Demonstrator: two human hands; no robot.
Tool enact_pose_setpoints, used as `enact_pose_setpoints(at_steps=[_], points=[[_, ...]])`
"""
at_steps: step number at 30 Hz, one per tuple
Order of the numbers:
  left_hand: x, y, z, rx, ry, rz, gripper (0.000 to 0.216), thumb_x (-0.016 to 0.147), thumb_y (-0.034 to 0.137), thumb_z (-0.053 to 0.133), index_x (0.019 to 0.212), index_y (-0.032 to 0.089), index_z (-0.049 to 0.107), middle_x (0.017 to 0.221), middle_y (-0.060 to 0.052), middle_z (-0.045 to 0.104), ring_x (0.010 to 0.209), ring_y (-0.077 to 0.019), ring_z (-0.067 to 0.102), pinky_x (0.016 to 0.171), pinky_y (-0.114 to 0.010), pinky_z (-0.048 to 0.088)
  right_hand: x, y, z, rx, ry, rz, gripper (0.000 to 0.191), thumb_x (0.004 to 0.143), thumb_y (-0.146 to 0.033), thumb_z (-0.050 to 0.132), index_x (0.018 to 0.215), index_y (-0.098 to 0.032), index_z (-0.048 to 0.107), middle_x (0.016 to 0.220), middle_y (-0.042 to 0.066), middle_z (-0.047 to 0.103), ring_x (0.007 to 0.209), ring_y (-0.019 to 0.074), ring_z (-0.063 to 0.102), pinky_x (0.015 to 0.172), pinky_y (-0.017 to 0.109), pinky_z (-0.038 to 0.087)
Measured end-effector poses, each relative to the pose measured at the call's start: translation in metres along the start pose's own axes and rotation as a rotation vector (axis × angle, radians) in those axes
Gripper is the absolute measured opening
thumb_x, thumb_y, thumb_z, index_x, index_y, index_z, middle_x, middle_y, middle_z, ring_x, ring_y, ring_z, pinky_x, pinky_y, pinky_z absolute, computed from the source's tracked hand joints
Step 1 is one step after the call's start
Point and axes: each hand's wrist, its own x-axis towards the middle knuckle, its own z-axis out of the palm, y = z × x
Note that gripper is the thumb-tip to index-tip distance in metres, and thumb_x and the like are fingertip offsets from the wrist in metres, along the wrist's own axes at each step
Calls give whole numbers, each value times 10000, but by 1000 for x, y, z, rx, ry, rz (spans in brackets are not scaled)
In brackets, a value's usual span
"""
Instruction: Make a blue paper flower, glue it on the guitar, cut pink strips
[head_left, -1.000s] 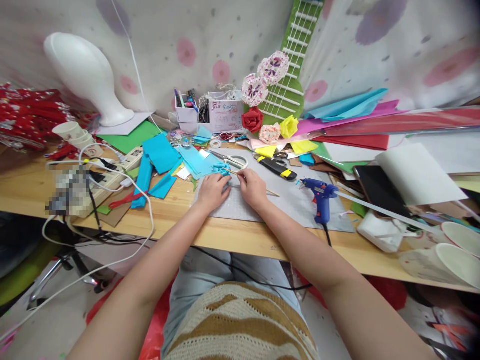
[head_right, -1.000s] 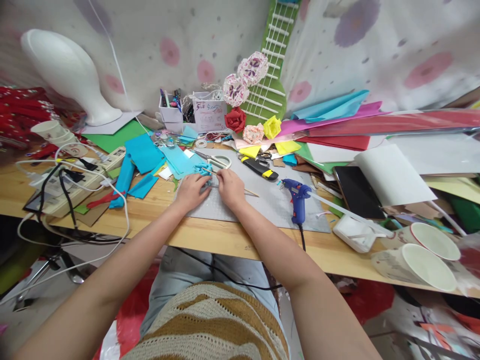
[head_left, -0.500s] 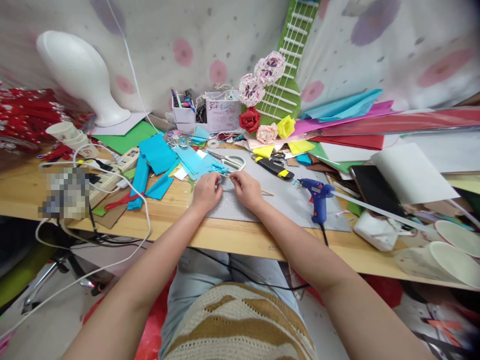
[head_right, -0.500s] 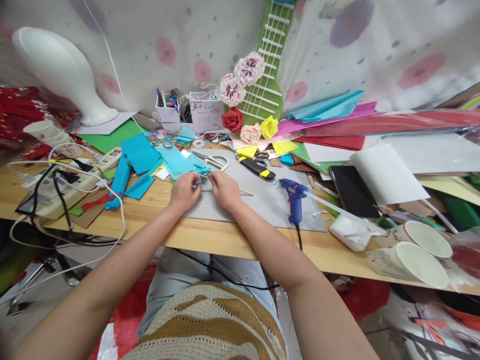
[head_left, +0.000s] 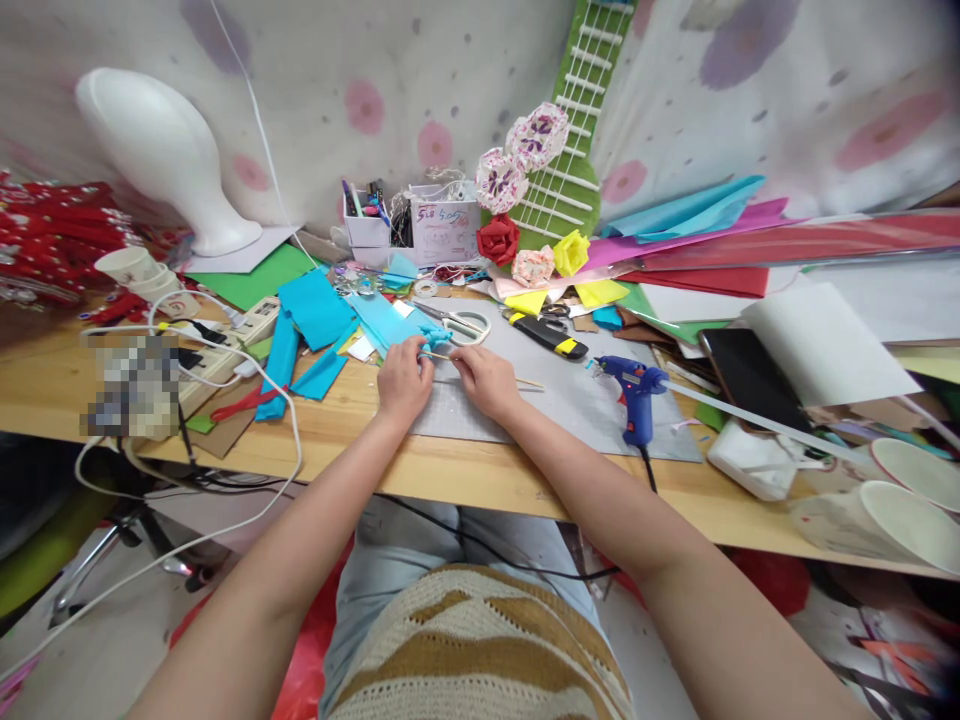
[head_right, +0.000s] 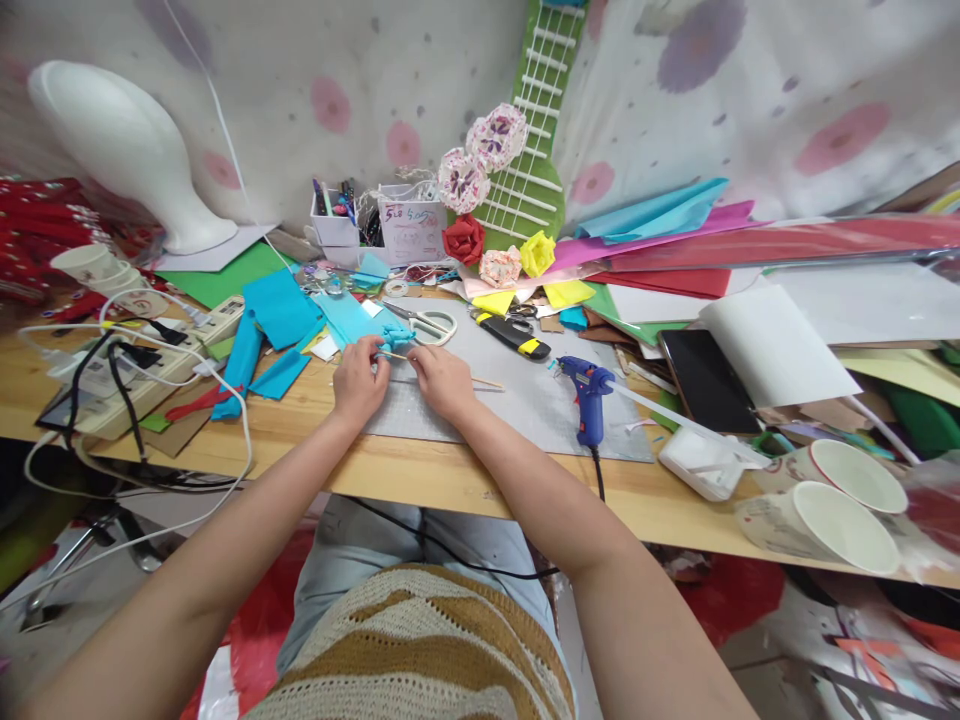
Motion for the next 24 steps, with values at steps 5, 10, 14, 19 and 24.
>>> enact_pose_setpoints(at_steps=[5,10,14,19,24], points=[[-1,0,0,101,-10,108,253,805,176,453,1043,196,535,899,-71,639,881,-238,534,763,-345,405,0,3,0,-36,34,-10,219,915,-249,395,952,-210,607,922,55,646,878,178,558,724,272,377],[-3,-1,-8,155,-6,106,278,816,231,484,1084,177,534,891,-89,626,899,-260,510,777,-367,391,2,5,-2,-87,25,-61,251,924,-272,390,945,-214,633,888,62,638,832,184,529,711,285,342],[-4,-5,-12,175,24,154,218,840,299,482,1005,185,566,929,-107,609,914,-261,497,788,-370,375,3,3,-3,-122,10,-104,272,931,-279,381,955,-216,645,896,65,637,827,186,507,715,294,315],[-4,-8,-11,171,-33,247,239,876,381,428,894,207,591,864,-95,623,850,-246,518,752,-378,350,3,4,-5,-185,0,-125,262,924,-256,396,961,-224,654,908,73,645,861,204,486,723,321,281],[-4,-5,-9,164,-85,315,307,891,422,384,853,212,606,805,-85,636,828,-240,532,749,-379,343,3,4,-6,-218,-38,-177,222,903,-228,439,959,-230,654,914,66,649,877,209,479,737,330,279]])
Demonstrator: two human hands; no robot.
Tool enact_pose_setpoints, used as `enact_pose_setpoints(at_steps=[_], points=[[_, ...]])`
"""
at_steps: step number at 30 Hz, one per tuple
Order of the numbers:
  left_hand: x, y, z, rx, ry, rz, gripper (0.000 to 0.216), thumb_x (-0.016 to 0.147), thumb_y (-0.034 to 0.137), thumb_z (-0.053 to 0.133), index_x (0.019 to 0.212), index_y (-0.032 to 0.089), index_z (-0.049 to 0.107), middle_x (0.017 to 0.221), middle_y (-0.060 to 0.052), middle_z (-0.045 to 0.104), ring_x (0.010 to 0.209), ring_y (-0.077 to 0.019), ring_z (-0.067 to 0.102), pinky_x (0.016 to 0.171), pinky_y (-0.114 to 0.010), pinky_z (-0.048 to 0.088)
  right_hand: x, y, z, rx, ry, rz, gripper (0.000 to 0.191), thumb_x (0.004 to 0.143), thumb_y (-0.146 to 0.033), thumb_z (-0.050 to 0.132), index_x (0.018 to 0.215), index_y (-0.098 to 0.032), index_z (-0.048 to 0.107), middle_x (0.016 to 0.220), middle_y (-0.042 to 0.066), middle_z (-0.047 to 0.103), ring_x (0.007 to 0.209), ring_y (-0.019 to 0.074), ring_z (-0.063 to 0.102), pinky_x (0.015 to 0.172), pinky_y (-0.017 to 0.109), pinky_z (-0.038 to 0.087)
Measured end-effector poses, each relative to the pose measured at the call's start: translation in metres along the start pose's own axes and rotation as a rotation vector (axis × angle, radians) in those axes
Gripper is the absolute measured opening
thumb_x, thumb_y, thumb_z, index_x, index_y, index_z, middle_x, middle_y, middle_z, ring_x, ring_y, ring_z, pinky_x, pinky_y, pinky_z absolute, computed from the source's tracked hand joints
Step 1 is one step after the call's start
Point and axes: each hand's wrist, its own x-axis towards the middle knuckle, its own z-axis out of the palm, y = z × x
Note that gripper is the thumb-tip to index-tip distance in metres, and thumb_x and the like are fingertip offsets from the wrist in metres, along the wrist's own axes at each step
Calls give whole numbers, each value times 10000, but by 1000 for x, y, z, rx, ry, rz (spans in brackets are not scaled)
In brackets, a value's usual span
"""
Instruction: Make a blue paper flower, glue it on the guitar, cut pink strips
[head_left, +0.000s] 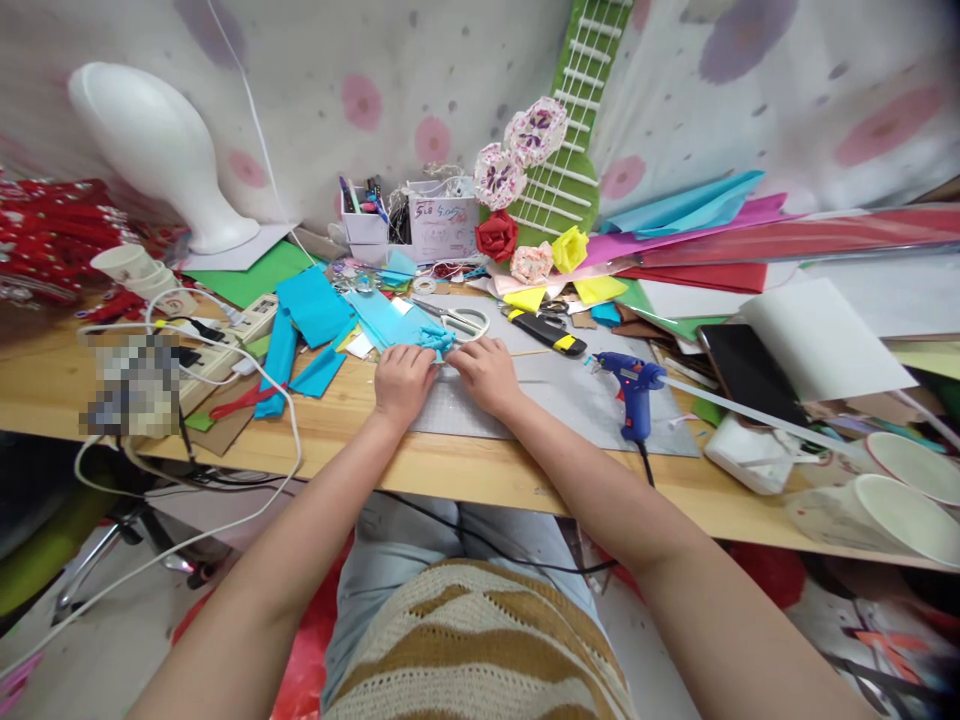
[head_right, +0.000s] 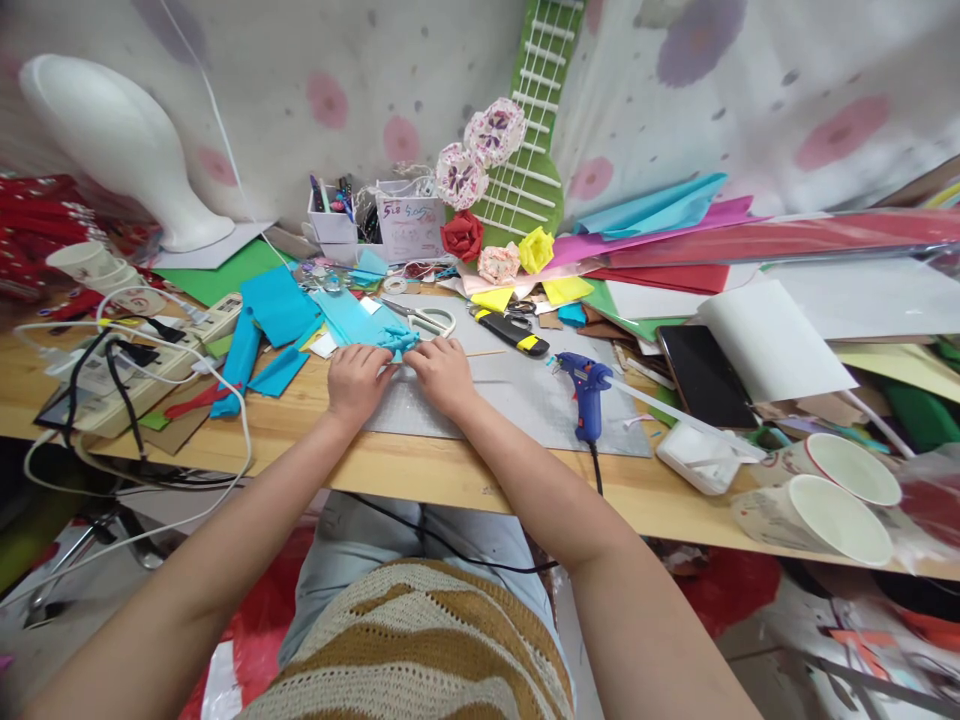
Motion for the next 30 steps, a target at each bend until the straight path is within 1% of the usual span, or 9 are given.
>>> enact_pose_setpoints(at_steps=[5,10,14,20,26,30], points=[[2,5,3,-35,-64,29,283,893,387,394,885,206,612,800,-89,642,847,-243,547,749,-375,350,-1,1,3,45,-34,-37,236,906,-316,441,920,-197,644,893,83,633,869,204,481,716,310,314],[2,4,5,-11,-54,79,293,900,379,384,889,200,615,795,-84,650,833,-235,555,756,-367,351,-2,5,6,53,-21,-44,257,910,-334,426,877,-183,632,860,81,633,835,194,496,709,293,331],[2,4,5,-46,-44,97,290,899,377,388,928,197,615,810,-89,654,850,-230,557,774,-367,353,-2,5,4,50,-25,-49,251,908,-321,426,856,-181,628,843,81,633,821,191,501,705,289,336],[3,5,5,-46,-19,71,282,889,393,409,926,202,614,851,-81,668,878,-230,561,793,-361,355,-2,5,2,97,-1,5,242,904,-323,439,843,-181,626,828,75,639,828,183,519,711,278,349],[3,6,3,-64,-6,62,231,892,319,410,900,209,612,821,-65,666,859,-220,564,786,-352,359,-2,5,1,111,-6,44,208,888,-302,462,845,-191,632,843,64,659,832,184,545,716,276,370],[3,7,1,-83,-4,63,242,897,315,401,895,209,618,819,-66,669,865,-218,563,785,-352,358,-3,5,0,123,-9,86,177,867,-290,492,839,-194,638,853,57,667,834,185,558,707,276,378]])
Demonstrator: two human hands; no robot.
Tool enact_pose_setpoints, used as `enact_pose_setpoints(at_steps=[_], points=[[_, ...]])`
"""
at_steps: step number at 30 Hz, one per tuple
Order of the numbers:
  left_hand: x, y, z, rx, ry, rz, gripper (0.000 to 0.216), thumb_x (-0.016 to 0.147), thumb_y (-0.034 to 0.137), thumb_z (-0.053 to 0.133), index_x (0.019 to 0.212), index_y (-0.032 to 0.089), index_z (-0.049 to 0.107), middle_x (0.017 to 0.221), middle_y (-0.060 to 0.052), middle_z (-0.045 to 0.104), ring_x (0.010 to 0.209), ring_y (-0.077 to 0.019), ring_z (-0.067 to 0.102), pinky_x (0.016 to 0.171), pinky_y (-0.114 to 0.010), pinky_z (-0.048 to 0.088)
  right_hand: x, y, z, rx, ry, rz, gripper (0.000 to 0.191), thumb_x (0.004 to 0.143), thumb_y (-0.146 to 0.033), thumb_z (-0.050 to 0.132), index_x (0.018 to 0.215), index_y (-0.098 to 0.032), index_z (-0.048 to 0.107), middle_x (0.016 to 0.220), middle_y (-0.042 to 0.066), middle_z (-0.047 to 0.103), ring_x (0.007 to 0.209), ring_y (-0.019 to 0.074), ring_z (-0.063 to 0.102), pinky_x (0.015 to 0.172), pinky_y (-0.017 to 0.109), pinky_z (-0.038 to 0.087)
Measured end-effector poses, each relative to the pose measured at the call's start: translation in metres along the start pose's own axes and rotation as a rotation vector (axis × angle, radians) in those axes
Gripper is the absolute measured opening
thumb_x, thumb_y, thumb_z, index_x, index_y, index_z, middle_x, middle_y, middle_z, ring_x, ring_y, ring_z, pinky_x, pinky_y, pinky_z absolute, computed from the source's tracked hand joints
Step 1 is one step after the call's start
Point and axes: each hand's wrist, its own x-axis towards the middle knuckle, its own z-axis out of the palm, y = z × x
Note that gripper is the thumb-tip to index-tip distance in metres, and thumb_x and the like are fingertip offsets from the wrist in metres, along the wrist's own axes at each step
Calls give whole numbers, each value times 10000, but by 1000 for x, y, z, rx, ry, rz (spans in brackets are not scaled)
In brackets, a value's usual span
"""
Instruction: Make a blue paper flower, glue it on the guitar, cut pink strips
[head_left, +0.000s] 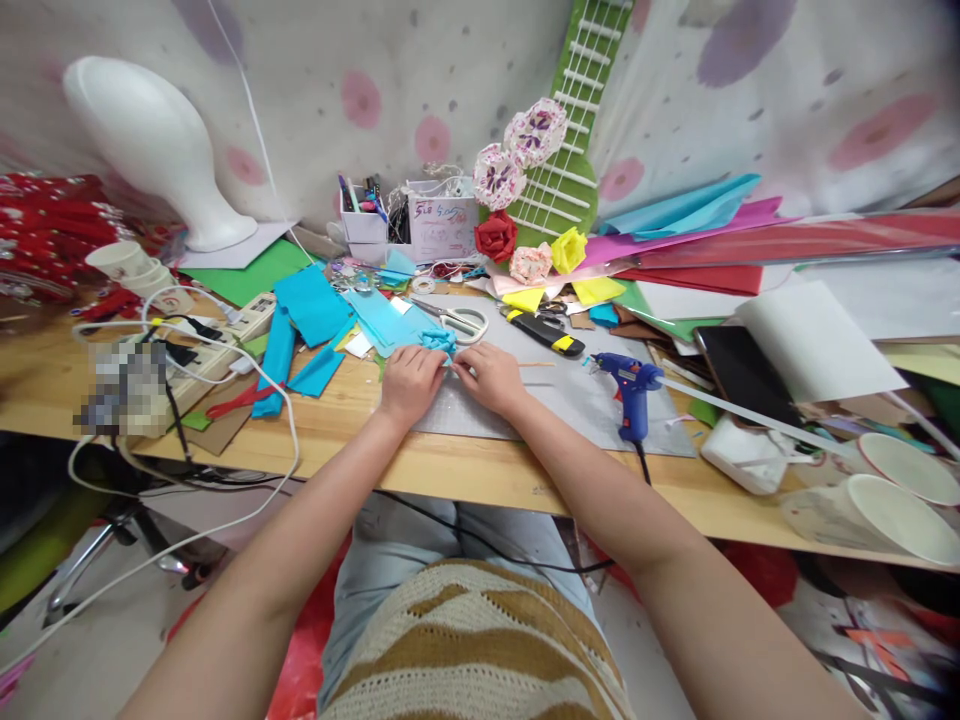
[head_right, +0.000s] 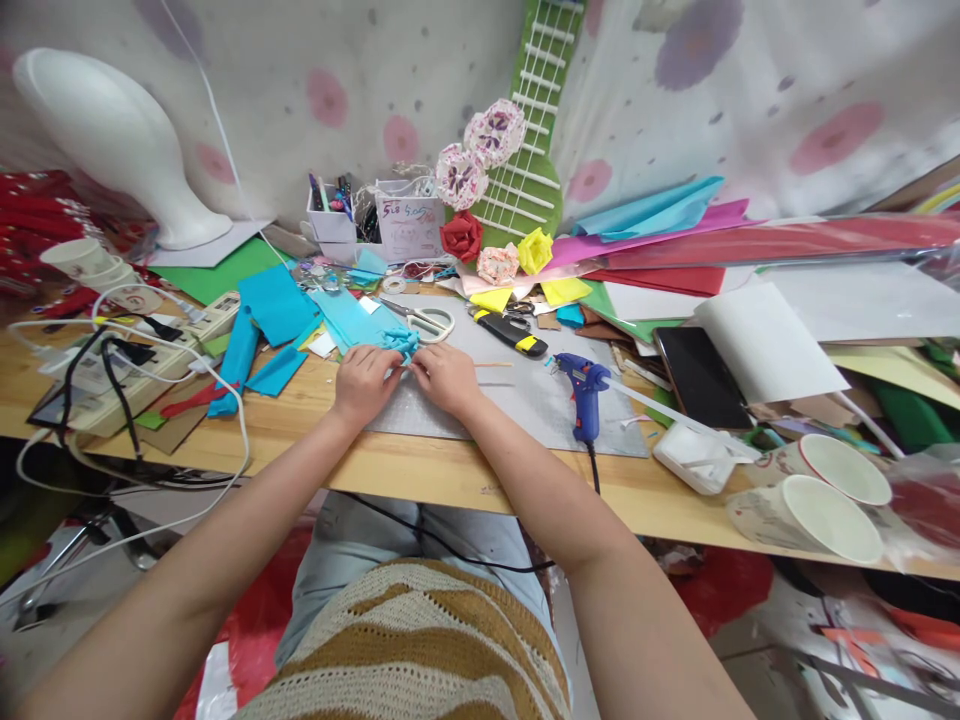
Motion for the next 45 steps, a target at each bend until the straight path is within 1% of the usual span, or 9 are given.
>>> enact_pose_setpoints(at_steps=[7,12,17,23,28,31,37,41,45], points=[[-2,1,-2,3,-24,15,252,899,326,401,877,213,625,819,-68,674,863,-218,558,792,-357,359,-2,-1,-3,14,-34,54,175,861,-309,494,845,-208,636,843,45,662,815,182,570,671,269,378],[-4,1,-1,-12,-7,-2,201,881,298,436,894,200,610,790,-66,663,826,-219,552,763,-354,365,-3,1,-7,22,-10,-86,184,840,-241,499,992,-194,592,964,63,618,855,175,555,691,259,378],[-5,0,1,-20,56,28,120,841,242,487,873,193,591,752,-47,651,768,-213,551,712,-343,367,-3,5,-2,17,-17,-209,133,857,-249,484,911,-199,596,981,69,595,863,171,534,679,252,364],[-5,-1,2,-9,93,62,85,824,246,500,847,194,563,756,-42,642,763,-211,546,709,-341,370,-2,2,1,116,30,-85,55,827,-226,521,811,-190,559,831,35,614,770,149,533,652,241,352],[-4,0,4,43,125,119,106,832,260,496,836,188,574,770,-50,647,786,-214,540,717,-339,363,-1,0,2,299,-26,140,81,782,-268,573,785,-203,524,733,-22,605,649,115,524,608,224,345],[-3,0,4,90,143,176,165,859,294,486,776,194,588,744,-46,648,783,-210,533,707,-337,350,0,2,4,403,-57,218,108,759,-276,586,795,-210,508,708,-45,596,617,104,526,602,218,353],[-3,-1,-1,95,220,181,161,847,314,532,759,206,615,761,-27,664,780,-200,516,700,-336,345,3,5,8,460,-55,243,123,754,-294,589,761,-209,500,685,-45,590,616,106,526,615,224,369],[-3,-2,-1,81,213,198,181,844,312,538,719,208,617,752,-22,668,772,-200,513,699,-343,340,1,4,4,436,-63,230,103,768,-289,575,791,-210,513,709,-41,605,630,108,540,621,226,372],[-4,-3,0,68,180,189,212,853,331,521,712,209,623,729,-33,662,775,-204,512,705,-354,334,-3,1,-3,324,-60,73,86,777,-219,537,862,-208,537,830,-8,631,696,122,552,651,236,380]])
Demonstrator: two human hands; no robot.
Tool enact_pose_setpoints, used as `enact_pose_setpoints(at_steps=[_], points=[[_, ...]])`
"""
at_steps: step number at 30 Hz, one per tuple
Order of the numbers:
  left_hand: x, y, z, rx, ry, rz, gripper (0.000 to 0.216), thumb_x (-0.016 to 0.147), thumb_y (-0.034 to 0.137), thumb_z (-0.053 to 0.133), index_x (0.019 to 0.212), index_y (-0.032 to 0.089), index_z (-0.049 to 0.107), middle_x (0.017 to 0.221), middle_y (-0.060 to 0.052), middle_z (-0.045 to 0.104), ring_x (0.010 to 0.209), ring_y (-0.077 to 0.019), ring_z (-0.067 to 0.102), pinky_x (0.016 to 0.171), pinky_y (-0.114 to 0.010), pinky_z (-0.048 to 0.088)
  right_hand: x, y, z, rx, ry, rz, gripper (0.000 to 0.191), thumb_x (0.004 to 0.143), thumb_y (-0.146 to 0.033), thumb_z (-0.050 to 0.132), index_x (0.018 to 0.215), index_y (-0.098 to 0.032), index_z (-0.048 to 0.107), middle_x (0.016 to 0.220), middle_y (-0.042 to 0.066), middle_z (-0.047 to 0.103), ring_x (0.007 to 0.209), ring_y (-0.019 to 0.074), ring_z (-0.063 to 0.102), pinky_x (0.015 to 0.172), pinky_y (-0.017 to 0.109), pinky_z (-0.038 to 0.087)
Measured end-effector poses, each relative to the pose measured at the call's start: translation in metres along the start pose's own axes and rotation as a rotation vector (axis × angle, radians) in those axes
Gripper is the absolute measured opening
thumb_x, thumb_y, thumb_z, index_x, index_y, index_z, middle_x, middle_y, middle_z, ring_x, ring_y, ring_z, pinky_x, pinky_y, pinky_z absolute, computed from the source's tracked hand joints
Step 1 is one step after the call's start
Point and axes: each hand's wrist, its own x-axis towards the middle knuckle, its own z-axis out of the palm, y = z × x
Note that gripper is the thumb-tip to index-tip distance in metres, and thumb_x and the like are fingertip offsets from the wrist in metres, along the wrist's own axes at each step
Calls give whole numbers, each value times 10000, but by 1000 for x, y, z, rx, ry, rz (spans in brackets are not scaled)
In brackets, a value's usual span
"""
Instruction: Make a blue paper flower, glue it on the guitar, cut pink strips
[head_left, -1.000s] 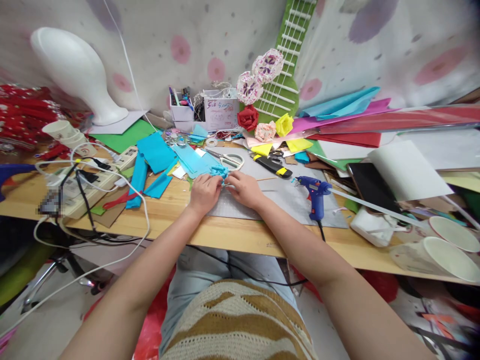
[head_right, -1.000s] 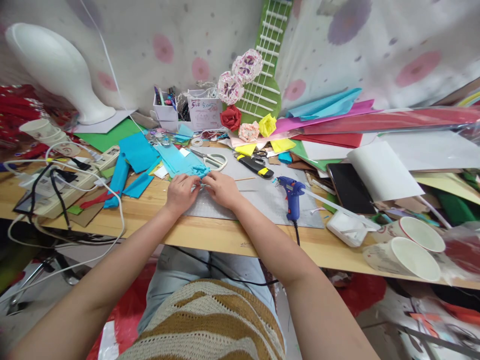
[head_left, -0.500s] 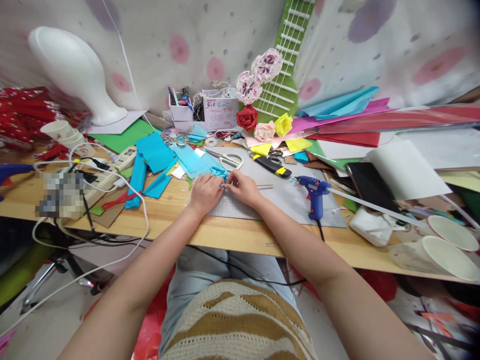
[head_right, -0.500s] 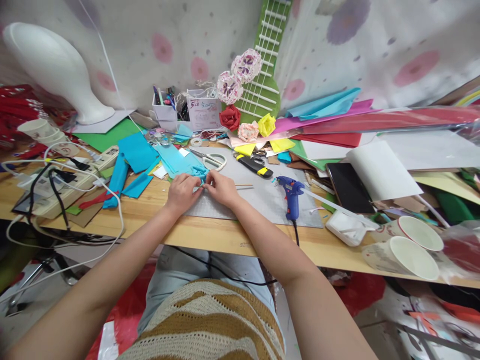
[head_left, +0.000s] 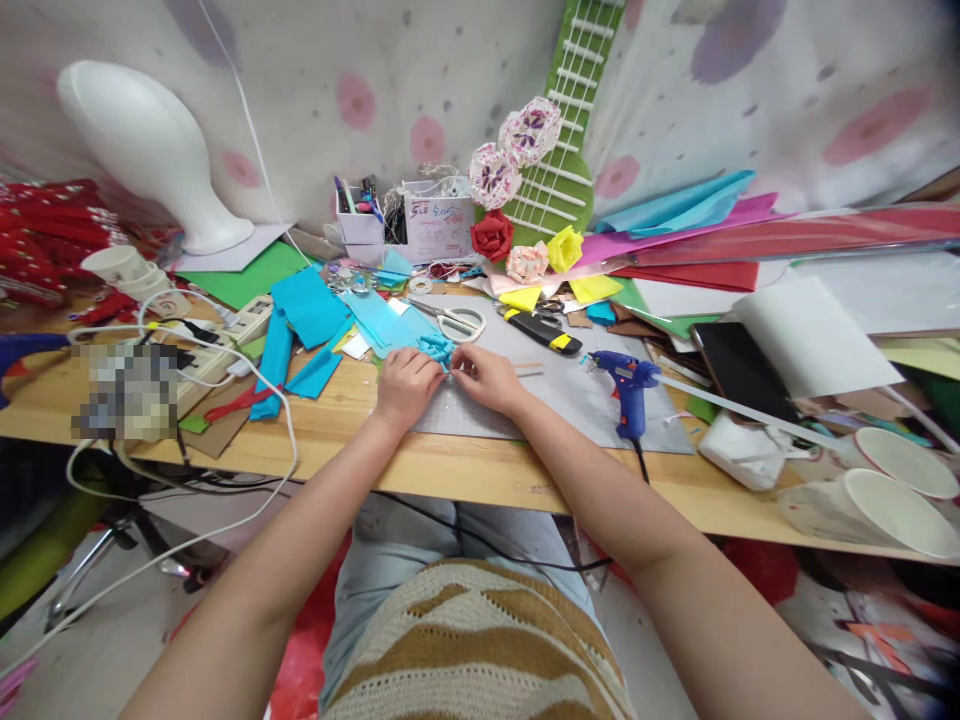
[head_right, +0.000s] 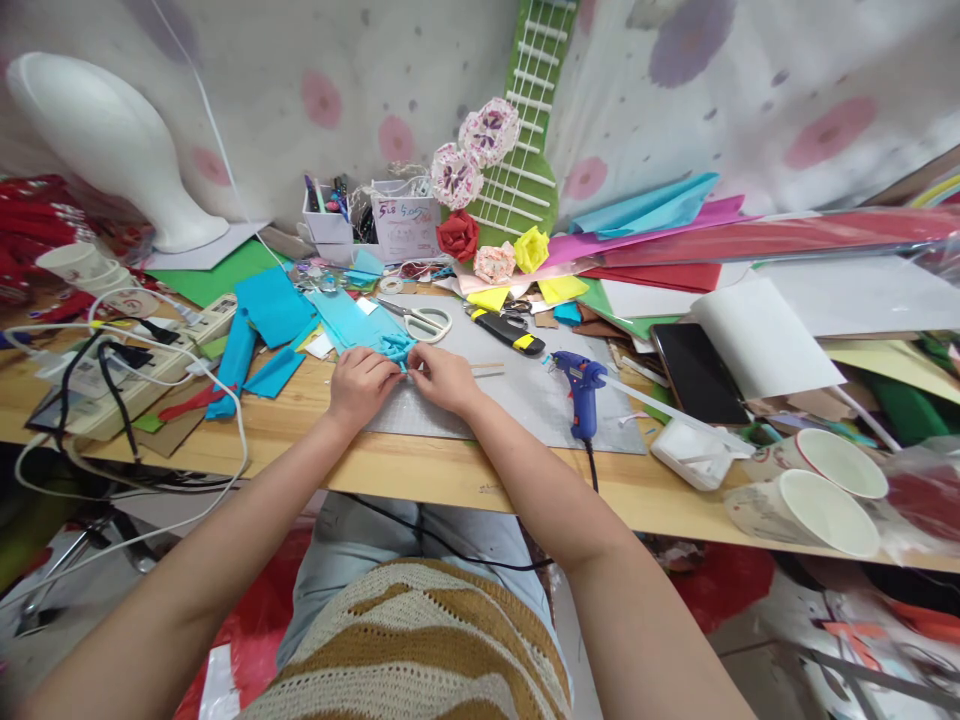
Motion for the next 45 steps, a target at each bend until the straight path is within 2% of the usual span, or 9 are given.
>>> enact_pose_setpoints(at_steps=[4,11,18,28,34,39,45], points=[[-1,-2,1,-31,-13,-31,227,857,343,512,713,208,624,722,-37,656,778,-204,508,708,-355,335,-1,-2,0,-144,-7,-167,110,776,-195,540,885,-191,554,900,44,624,817,165,546,704,258,384],[-2,-2,-1,-73,-26,-42,259,854,363,511,678,199,609,681,-41,635,774,-207,507,697,-346,337,3,1,7,-300,5,-240,84,832,-185,482,851,-178,564,834,65,623,787,182,522,672,268,350],[-3,-2,1,-3,-60,-23,264,864,351,493,686,195,611,694,-52,638,779,-212,521,704,-354,346,3,2,6,-293,-37,-262,95,815,-168,507,882,-182,573,872,66,620,813,185,517,713,278,361],[-4,-3,-1,-20,-108,-21,245,859,354,500,708,204,621,708,-51,640,777,-211,515,721,-360,345,4,3,6,-204,-24,-226,105,846,-186,486,811,-173,584,821,68,611,787,173,524,720,274,376],[-3,-2,-3,-24,-57,-84,224,809,400,564,719,200,612,718,-50,642,784,-219,517,738,-366,347,4,7,9,-167,-23,-206,101,841,-165,494,835,-168,594,845,67,622,811,168,539,747,270,394],[-2,-3,-2,-6,-32,-27,199,841,310,537,681,206,593,689,-26,650,760,-200,532,740,-358,348,5,7,10,-177,-29,-190,112,852,-172,489,847,-165,601,861,76,628,824,173,546,754,279,396],[-1,-4,-2,-6,-61,-11,231,859,308,508,674,205,599,685,-34,653,751,-199,538,752,-364,351,5,6,9,-223,-14,-207,95,831,-169,514,892,-171,587,879,71,596,821,176,531,721,273,395]])
